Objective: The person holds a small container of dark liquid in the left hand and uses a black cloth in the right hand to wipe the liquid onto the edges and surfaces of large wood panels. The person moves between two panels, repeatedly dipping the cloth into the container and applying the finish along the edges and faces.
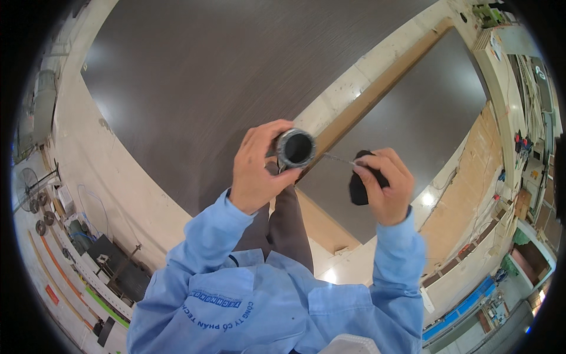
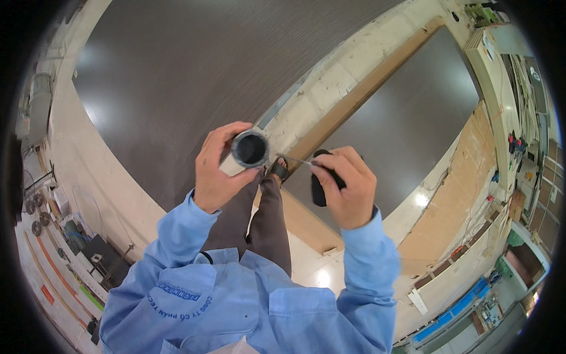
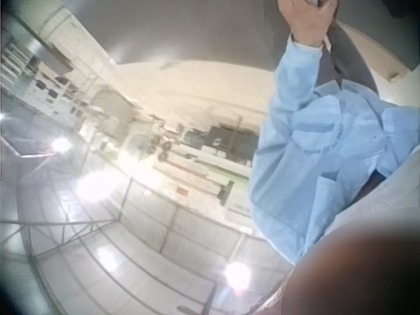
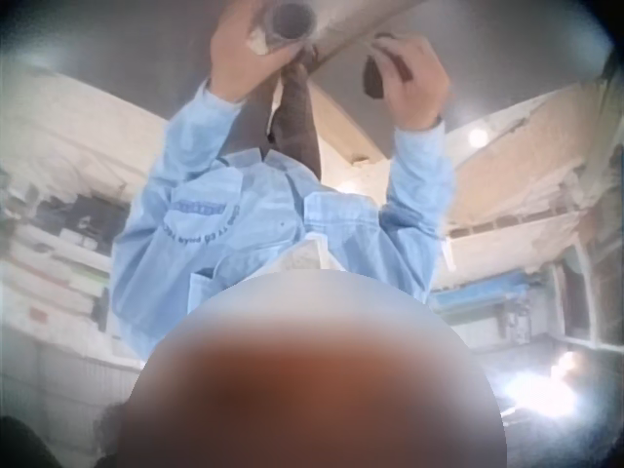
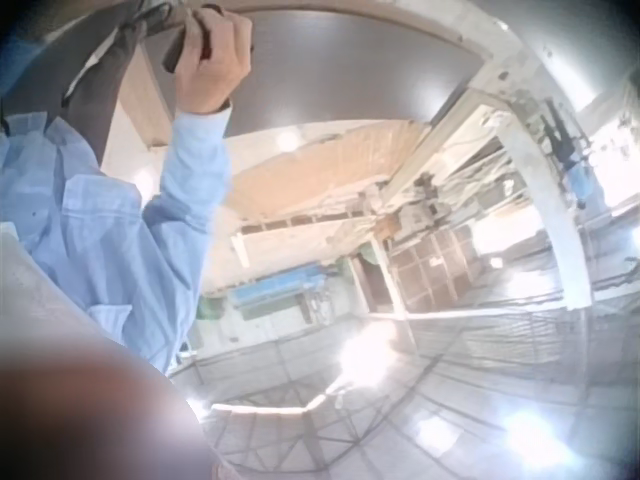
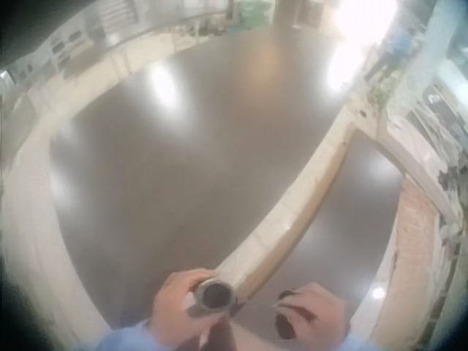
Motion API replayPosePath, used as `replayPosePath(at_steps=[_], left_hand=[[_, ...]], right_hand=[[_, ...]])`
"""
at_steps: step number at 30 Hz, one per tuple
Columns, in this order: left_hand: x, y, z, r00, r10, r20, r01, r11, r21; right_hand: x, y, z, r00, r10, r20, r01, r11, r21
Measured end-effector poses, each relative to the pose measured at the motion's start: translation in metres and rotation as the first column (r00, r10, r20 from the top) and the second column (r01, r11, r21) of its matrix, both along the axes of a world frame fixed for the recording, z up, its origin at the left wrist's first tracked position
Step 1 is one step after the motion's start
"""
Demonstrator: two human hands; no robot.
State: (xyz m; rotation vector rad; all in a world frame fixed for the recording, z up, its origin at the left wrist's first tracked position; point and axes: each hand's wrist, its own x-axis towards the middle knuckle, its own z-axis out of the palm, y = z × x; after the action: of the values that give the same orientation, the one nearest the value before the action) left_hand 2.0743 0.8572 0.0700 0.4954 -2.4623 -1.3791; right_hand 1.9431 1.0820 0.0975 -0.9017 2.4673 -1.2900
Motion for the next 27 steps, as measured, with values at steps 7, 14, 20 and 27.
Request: replayPosePath(at_steps=[7, 14, 20, 27], left_hand=[[0.030, -0.025, 0.020, 0.997, 0.071, 0.026, -0.072, 0.997, 0.038], [0.044, -0.036, 0.034, 0.995, 0.100, -0.004, -0.099, 0.994, 0.055], [0.045, -0.036, 0.037, 0.994, 0.103, -0.026, -0.100, 0.992, 0.078], [0.050, -0.040, 0.040, 0.994, 0.112, -0.014, -0.111, 0.993, 0.043]], right_hand=[[-0.034, -0.038, -0.129, 0.862, -0.182, 0.474, 0.358, 0.879, -0.314], [-0.038, -0.069, -0.182, 0.792, -0.116, 0.600, 0.499, 0.690, -0.525], [-0.005, -0.078, -0.172, 0.813, 0.017, 0.582, 0.229, 0.910, -0.347], [-0.003, -0.077, -0.174, 0.810, -0.115, 0.575, 0.413, 0.807, -0.421]])
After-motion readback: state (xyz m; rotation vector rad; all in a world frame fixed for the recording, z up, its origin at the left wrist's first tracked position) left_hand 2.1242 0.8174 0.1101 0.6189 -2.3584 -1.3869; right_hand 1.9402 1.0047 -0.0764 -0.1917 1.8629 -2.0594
